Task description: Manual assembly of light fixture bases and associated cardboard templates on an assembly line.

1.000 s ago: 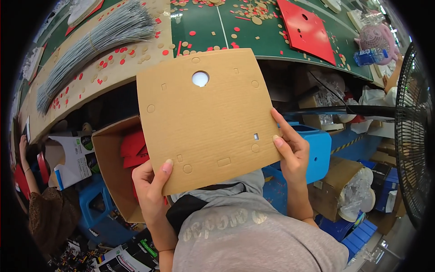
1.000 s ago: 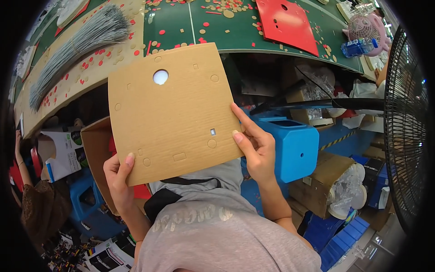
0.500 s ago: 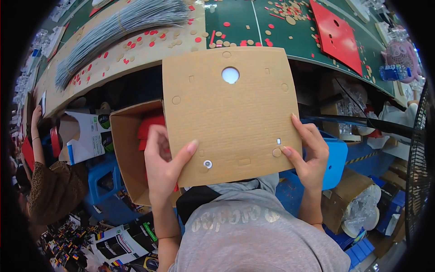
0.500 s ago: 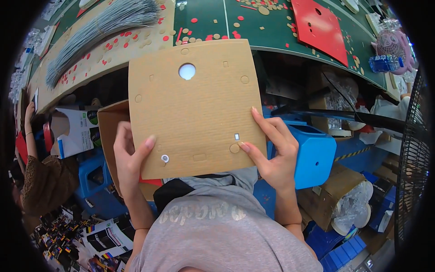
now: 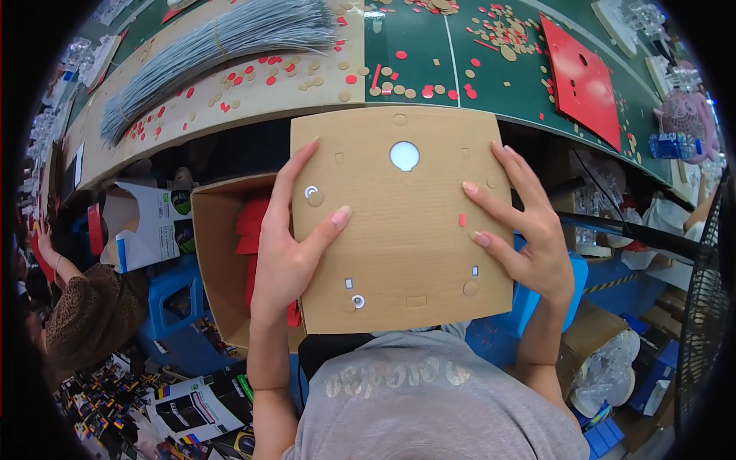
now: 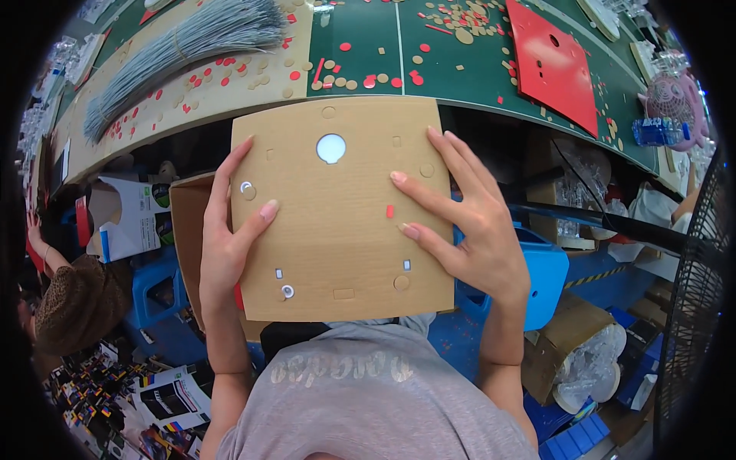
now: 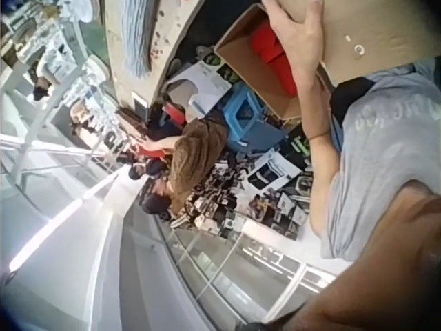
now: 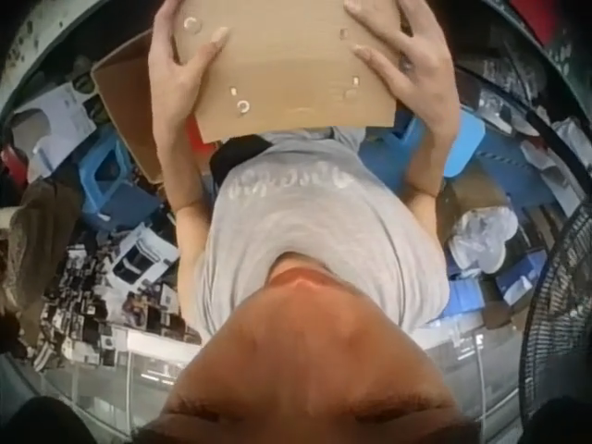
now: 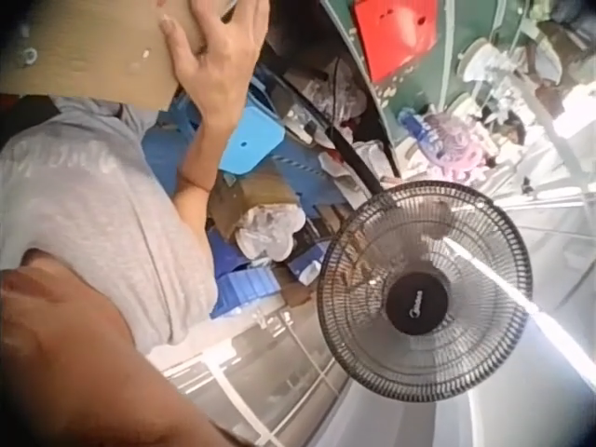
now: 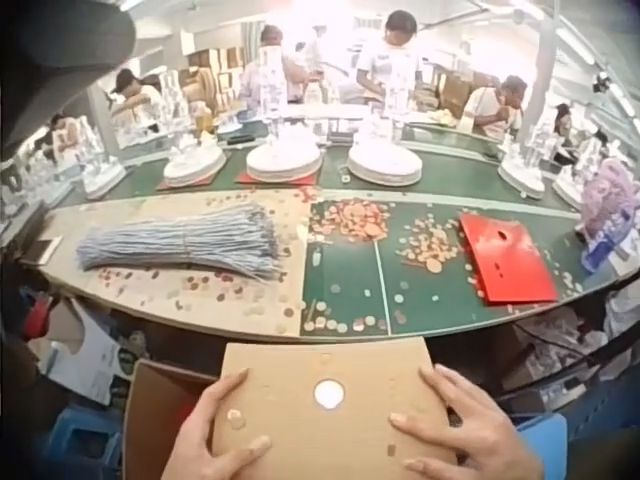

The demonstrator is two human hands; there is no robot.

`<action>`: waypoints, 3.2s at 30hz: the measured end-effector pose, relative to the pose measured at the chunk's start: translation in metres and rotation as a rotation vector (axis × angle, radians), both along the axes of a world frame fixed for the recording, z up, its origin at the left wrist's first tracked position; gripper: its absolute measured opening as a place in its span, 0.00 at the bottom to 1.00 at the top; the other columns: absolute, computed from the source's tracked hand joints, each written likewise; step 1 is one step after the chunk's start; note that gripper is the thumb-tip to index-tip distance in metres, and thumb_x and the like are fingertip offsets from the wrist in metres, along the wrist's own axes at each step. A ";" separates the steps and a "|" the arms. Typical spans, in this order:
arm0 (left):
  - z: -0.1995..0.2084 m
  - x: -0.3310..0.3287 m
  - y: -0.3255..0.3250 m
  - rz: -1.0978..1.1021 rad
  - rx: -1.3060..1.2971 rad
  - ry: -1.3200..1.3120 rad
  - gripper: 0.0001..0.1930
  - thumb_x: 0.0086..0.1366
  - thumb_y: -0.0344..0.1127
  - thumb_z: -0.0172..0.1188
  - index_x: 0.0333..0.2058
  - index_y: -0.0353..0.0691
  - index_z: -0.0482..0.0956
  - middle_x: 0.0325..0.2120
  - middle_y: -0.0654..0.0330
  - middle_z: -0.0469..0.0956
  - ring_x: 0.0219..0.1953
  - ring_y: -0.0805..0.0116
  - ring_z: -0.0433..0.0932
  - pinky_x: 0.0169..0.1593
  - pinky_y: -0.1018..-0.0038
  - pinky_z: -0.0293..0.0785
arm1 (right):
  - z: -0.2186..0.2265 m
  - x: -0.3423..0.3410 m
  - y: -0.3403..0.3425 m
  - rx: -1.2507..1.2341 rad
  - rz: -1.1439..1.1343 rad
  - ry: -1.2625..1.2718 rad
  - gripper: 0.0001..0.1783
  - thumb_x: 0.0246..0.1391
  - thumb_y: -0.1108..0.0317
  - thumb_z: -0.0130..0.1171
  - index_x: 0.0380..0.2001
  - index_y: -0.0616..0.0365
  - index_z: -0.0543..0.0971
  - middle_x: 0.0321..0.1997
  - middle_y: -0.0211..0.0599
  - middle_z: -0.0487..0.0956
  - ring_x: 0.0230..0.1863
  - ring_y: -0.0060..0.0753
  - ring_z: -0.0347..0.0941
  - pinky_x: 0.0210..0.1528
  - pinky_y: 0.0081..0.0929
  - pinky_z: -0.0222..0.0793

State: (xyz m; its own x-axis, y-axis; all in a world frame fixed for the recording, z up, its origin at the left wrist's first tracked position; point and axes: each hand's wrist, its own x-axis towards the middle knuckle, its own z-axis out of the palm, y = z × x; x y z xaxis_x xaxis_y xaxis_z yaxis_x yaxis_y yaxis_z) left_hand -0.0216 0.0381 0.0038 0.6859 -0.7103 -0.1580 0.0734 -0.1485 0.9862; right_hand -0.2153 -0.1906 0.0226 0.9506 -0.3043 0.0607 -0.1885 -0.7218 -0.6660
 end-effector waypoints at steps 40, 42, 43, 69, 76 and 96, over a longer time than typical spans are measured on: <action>0.030 -0.031 0.009 -0.475 0.449 -0.951 0.43 0.67 0.61 0.57 0.71 0.40 0.60 0.73 0.44 0.54 0.75 0.42 0.51 0.69 0.39 0.47 | -0.019 0.335 -0.067 0.011 0.031 -0.165 0.17 0.51 0.53 0.72 0.36 0.53 0.90 0.19 0.34 0.84 0.21 0.22 0.80 0.30 0.24 0.77; 0.031 -0.030 0.010 -0.479 0.444 -0.962 0.43 0.67 0.61 0.57 0.71 0.40 0.60 0.72 0.43 0.54 0.74 0.42 0.51 0.69 0.40 0.47 | -0.026 0.334 -0.067 0.051 0.015 -0.198 0.16 0.54 0.54 0.70 0.38 0.54 0.90 0.24 0.36 0.85 0.22 0.22 0.81 0.30 0.23 0.75; 0.031 -0.031 0.009 -0.477 0.443 -0.966 0.43 0.67 0.61 0.57 0.71 0.40 0.60 0.72 0.43 0.54 0.74 0.42 0.51 0.69 0.40 0.47 | -0.029 0.334 -0.068 0.096 -0.003 -0.229 0.16 0.56 0.55 0.68 0.40 0.54 0.90 0.29 0.38 0.87 0.23 0.22 0.81 0.29 0.21 0.74; 0.027 -0.038 0.009 -0.473 0.526 -1.025 0.46 0.60 0.61 0.64 0.69 0.38 0.63 0.73 0.42 0.54 0.75 0.41 0.48 0.72 0.40 0.39 | -0.029 0.358 -0.053 0.149 -0.064 -0.410 0.12 0.48 0.62 0.72 0.34 0.57 0.89 0.30 0.40 0.87 0.32 0.26 0.83 0.40 0.25 0.78; 0.030 -0.037 0.007 -0.517 0.514 -1.100 0.39 0.61 0.58 0.65 0.68 0.47 0.69 0.72 0.40 0.54 0.75 0.41 0.49 0.71 0.38 0.41 | -0.026 0.333 -0.079 0.786 -0.228 -0.628 0.12 0.57 0.63 0.69 0.40 0.59 0.88 0.32 0.31 0.84 0.27 0.18 0.76 0.32 0.19 0.72; 0.027 -0.038 -0.005 -0.745 0.260 -1.180 0.55 0.58 0.65 0.64 0.70 0.26 0.56 0.73 0.45 0.54 0.76 0.49 0.51 0.70 0.35 0.44 | -0.051 -0.122 0.007 0.725 -0.885 -0.156 0.21 0.69 0.54 0.51 0.55 0.57 0.80 0.58 0.34 0.81 0.56 0.28 0.76 0.56 0.32 0.70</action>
State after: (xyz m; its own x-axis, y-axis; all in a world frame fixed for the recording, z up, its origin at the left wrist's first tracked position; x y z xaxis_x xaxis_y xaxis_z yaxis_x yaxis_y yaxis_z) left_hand -0.0592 0.0331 0.0310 -0.0113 -0.9984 0.0552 -0.9356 0.0301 0.3519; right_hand -0.3378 -0.1837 -0.0288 0.3845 -0.8719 -0.3032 -0.3166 0.1840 -0.9305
